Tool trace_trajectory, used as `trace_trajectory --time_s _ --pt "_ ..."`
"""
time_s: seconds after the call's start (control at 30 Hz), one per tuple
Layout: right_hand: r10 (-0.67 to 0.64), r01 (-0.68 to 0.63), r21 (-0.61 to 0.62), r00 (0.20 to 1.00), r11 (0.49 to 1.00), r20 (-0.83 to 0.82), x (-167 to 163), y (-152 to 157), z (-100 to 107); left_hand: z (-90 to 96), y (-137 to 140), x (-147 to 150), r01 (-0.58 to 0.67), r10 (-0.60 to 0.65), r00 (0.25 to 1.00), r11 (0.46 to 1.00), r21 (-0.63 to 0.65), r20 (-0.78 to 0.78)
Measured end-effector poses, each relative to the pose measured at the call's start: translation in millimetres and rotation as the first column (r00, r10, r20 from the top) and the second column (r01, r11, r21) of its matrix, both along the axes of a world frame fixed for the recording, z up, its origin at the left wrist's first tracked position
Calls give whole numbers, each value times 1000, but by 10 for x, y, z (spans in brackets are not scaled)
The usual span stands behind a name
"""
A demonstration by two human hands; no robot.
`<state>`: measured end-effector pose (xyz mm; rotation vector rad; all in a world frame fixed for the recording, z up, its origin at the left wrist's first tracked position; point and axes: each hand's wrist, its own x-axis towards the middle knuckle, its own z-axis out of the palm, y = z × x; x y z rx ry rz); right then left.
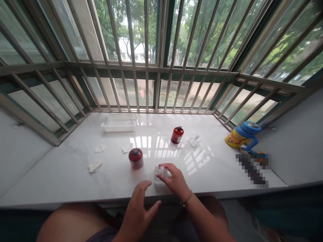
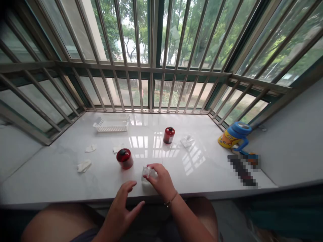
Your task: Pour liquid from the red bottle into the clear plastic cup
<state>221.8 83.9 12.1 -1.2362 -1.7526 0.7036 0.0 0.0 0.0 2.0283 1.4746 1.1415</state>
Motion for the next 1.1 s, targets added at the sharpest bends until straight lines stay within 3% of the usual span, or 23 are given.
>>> trace_trajectory --time_s 0.13,0.3,0.53,0.8,1.1 --pt "-47 46 -22 999 999 -22 -12 -25 -20 22 498 254 94 -94 996 996 -5 5" --pt "-81 80 -54 997 995 -4 -52 -10 -42 -24 840 434 196 -189 980 965 -174 58" --pt "-77 76 -70 997 995 0 -35 -10 -32 61 906 487 183 -174 983 952 -247 59" --pt "15 -14 -31 999 999 42 66 43 -12 46 904 485 161 -156 987 959 -235 39" --pt "-4 3 -33 1000 999 -31 34 11 -37 16 857 451 163 -173 984 959 -231 -27"
